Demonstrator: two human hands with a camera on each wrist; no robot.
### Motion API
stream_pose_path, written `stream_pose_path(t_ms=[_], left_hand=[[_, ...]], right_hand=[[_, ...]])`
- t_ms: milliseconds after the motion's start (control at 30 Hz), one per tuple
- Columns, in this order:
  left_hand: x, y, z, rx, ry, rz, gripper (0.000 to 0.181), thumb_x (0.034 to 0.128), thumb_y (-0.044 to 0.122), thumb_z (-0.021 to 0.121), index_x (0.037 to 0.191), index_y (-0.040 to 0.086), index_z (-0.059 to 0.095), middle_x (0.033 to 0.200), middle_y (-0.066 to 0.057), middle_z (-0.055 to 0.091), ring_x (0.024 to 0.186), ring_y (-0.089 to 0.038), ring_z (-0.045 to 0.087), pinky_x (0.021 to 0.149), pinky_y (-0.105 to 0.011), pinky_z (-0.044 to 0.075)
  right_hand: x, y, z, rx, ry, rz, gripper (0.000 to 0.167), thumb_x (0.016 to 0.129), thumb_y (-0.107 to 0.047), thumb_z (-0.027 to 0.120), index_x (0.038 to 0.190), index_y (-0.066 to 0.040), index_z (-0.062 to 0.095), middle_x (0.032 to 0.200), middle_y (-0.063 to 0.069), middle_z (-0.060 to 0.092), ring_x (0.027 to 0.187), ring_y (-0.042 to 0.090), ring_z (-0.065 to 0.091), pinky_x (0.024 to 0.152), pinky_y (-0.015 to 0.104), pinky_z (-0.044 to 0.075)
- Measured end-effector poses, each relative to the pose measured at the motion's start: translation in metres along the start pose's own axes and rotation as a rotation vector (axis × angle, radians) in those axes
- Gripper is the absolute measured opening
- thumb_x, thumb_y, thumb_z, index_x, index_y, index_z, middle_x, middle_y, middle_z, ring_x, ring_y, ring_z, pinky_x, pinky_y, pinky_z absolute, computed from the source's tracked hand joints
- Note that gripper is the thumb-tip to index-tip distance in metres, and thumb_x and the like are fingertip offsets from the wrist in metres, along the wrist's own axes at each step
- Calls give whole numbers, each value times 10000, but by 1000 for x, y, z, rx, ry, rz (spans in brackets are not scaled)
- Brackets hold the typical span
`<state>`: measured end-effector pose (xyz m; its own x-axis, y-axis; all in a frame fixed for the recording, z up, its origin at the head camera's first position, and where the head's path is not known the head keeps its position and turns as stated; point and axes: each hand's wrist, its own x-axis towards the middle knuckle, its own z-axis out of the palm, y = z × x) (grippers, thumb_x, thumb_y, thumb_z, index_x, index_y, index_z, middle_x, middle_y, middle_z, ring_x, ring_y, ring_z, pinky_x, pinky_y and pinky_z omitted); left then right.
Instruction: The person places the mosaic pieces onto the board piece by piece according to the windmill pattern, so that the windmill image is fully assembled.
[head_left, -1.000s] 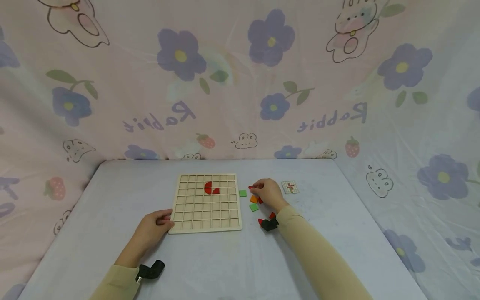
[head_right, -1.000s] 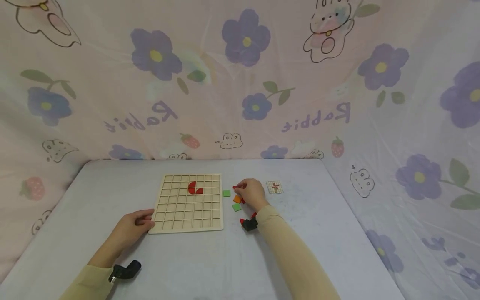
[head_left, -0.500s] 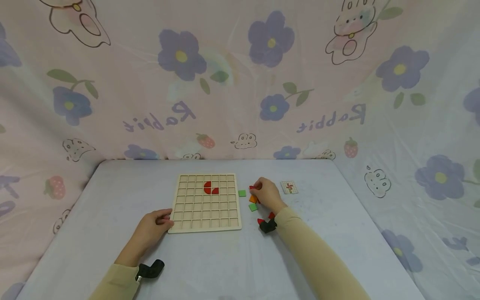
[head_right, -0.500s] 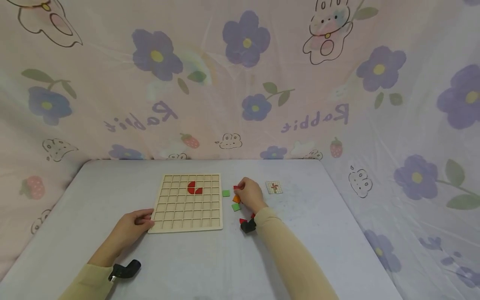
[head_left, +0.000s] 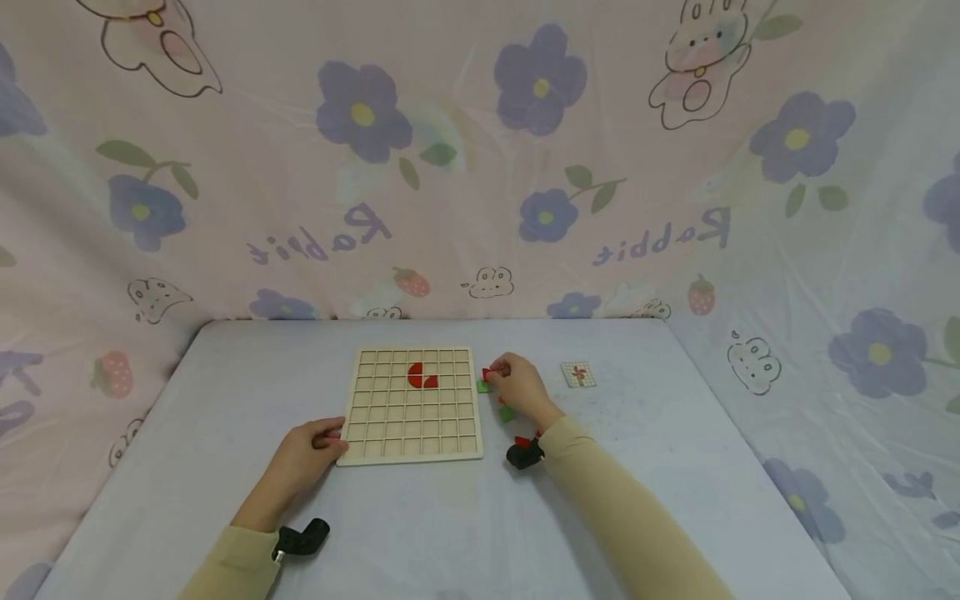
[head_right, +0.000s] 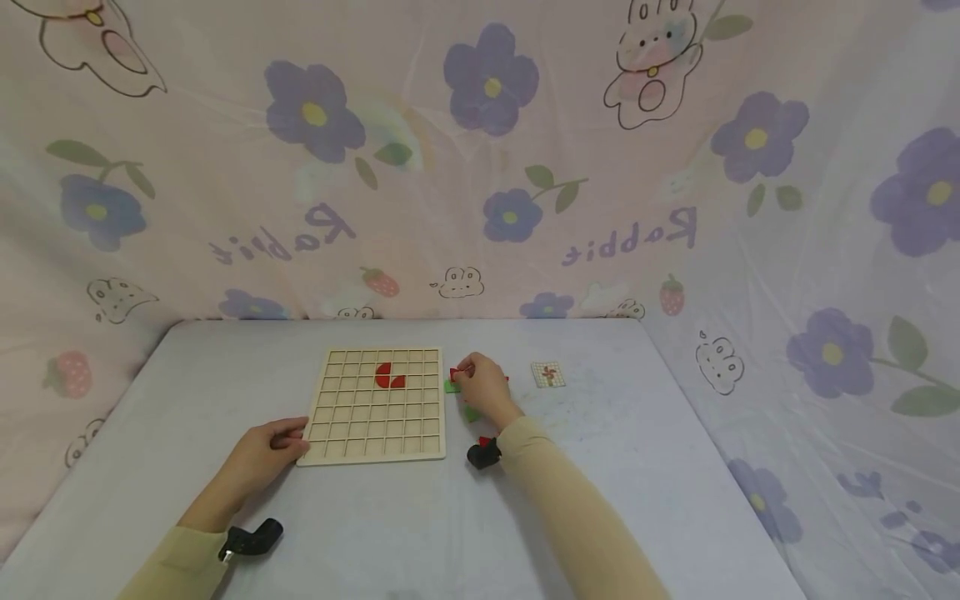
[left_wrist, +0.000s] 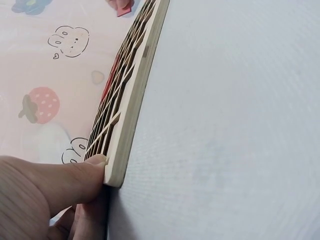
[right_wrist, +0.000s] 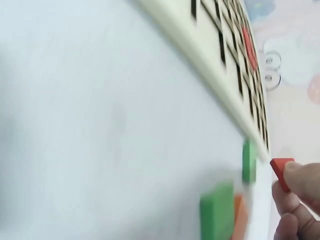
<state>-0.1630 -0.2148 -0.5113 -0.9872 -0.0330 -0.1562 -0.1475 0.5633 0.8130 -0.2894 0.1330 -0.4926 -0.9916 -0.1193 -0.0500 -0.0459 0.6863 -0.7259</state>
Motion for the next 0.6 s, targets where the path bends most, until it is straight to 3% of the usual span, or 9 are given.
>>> stream_pose_path(t_ms=[333, 600], left_hand=[[0, 0, 0, 6, 9, 13, 461, 907, 118, 673, 1334, -3, 549, 1113, -106, 601, 1002, -225, 566, 797, -340, 475], [1, 1, 0, -9, 12, 1, 454, 899, 115, 679, 1323, 2, 563, 1088, -90, 608, 976, -209, 566, 775, -316, 481]], right_hand=[[2, -33, 33, 14, -13, -50, 93, 931, -198, 652, 957, -111, 634, 842, 8, 600, 757, 170, 547, 641, 295, 456], [1, -49, 53, -7, -11, -27, 105, 944, -226, 634, 937, -121, 625, 821, -3, 593, 729, 170, 536, 640, 304, 446]])
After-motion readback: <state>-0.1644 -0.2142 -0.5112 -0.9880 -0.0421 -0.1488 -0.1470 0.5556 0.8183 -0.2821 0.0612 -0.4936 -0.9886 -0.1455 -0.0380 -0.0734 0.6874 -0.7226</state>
